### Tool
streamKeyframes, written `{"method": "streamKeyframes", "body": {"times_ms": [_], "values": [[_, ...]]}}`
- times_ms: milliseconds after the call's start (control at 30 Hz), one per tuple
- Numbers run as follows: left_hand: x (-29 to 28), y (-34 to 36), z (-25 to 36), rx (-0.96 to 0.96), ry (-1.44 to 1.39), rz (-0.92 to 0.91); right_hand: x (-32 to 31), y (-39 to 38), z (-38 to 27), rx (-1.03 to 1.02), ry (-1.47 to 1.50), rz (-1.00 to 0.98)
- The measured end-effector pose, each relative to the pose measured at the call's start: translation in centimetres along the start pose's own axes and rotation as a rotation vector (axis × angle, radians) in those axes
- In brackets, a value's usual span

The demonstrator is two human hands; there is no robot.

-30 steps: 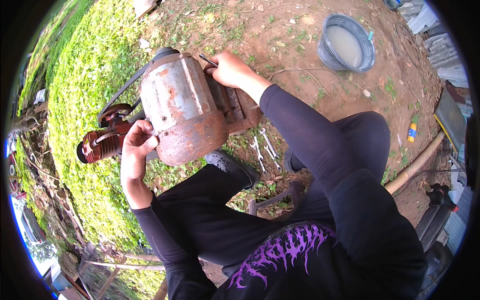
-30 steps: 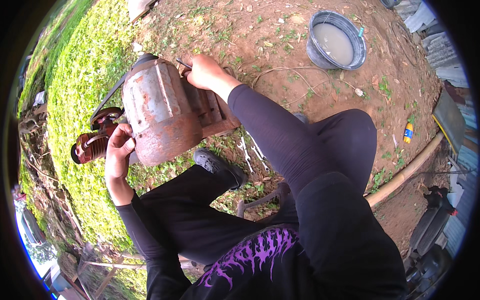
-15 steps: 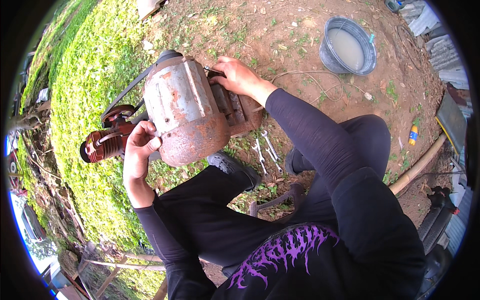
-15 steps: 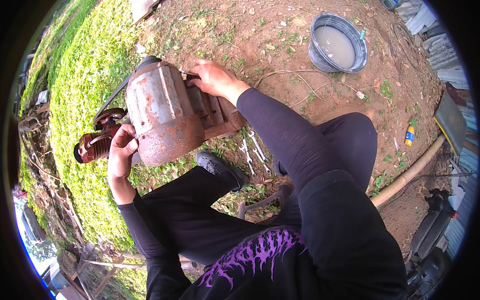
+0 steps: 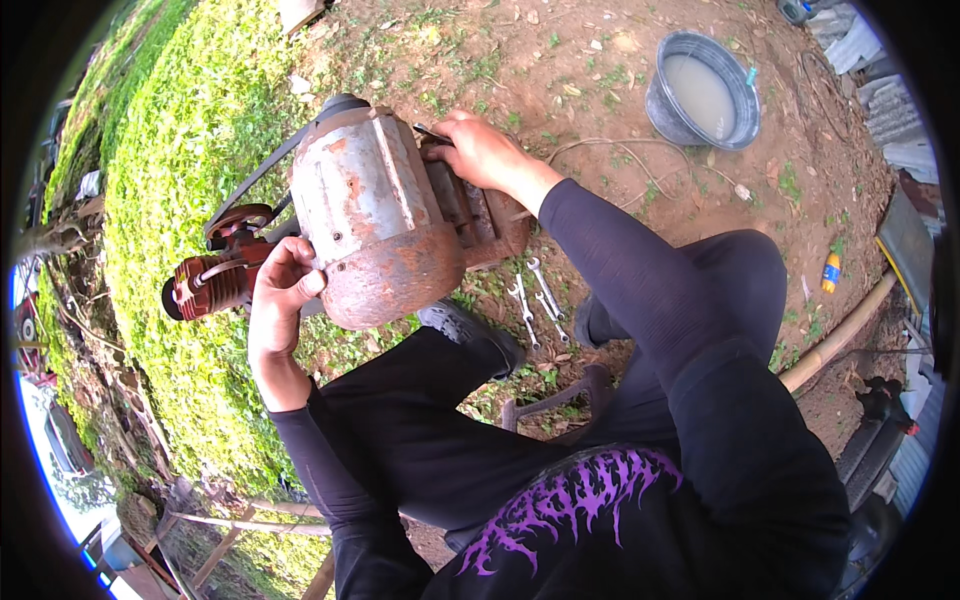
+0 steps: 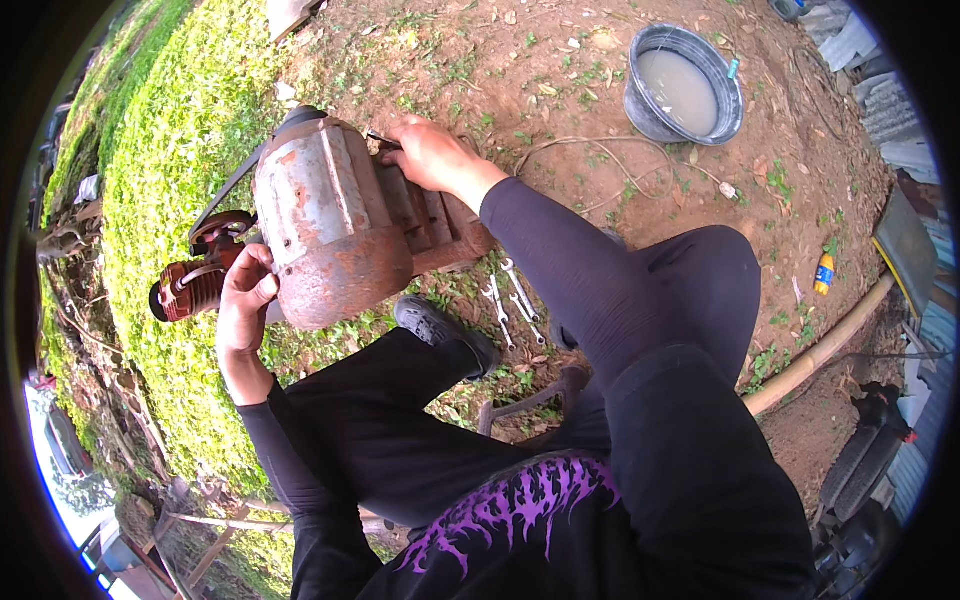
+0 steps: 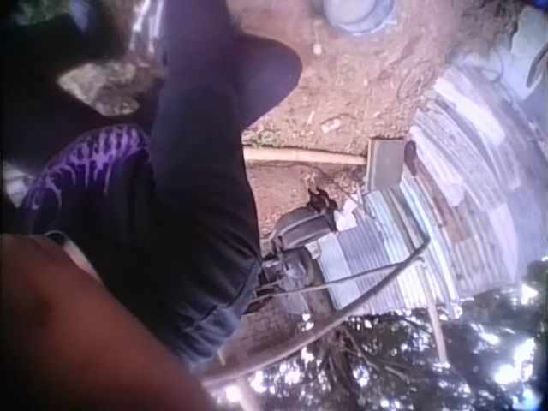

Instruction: The person uses a wrench to loosen and tighten bolts on an air compressor and its electric motor. They handle the bolts and use the wrench while working on the equipment placed on the ground in an outdoor workspace.

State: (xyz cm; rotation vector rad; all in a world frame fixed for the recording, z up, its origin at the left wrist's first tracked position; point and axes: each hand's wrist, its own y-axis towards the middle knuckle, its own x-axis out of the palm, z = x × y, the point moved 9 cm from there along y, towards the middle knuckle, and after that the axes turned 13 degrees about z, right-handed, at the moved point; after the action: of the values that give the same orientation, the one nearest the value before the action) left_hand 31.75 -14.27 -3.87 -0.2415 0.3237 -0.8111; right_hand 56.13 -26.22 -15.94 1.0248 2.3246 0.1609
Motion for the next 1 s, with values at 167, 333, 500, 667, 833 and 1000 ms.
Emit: {"method": "streamKeyframes", "body": {"times_ms": [167, 333, 500, 667, 833, 1000], "values": [[-0.2, 0.1, 0.0, 0.010, 0.014, 0.018, -0.9, -0.9, -0.5, -0.016, 0.009, 0.093], [-0.2, 0.1, 0.0, 0.002, 0.001, 0.012, -1.6, -0.1, 0.0, 0.362, 0.055, 0.083], [0.3, 0.3, 0.0, 0.012, 0.007, -0.005, -2.5, -0.7, 2.6, 0.687, 0.176, 0.153], [-0.6, -0.4, -0.2, 0.002, -0.003, 0.008, -7.6, -14.4, 7.1, 0.959, 0.759, 1.040], [0.9, 0.2, 0.5, 0.038, 0.013, -0.014, -1.3, -32.8, 12.9, 1.277, 0.469, 1.031], [-1.2, -1.0, -0.7, 0.011, 0.023, 0.118, -1.0, -30.5, 11.1, 1.255, 0.007, 0.489]]}}
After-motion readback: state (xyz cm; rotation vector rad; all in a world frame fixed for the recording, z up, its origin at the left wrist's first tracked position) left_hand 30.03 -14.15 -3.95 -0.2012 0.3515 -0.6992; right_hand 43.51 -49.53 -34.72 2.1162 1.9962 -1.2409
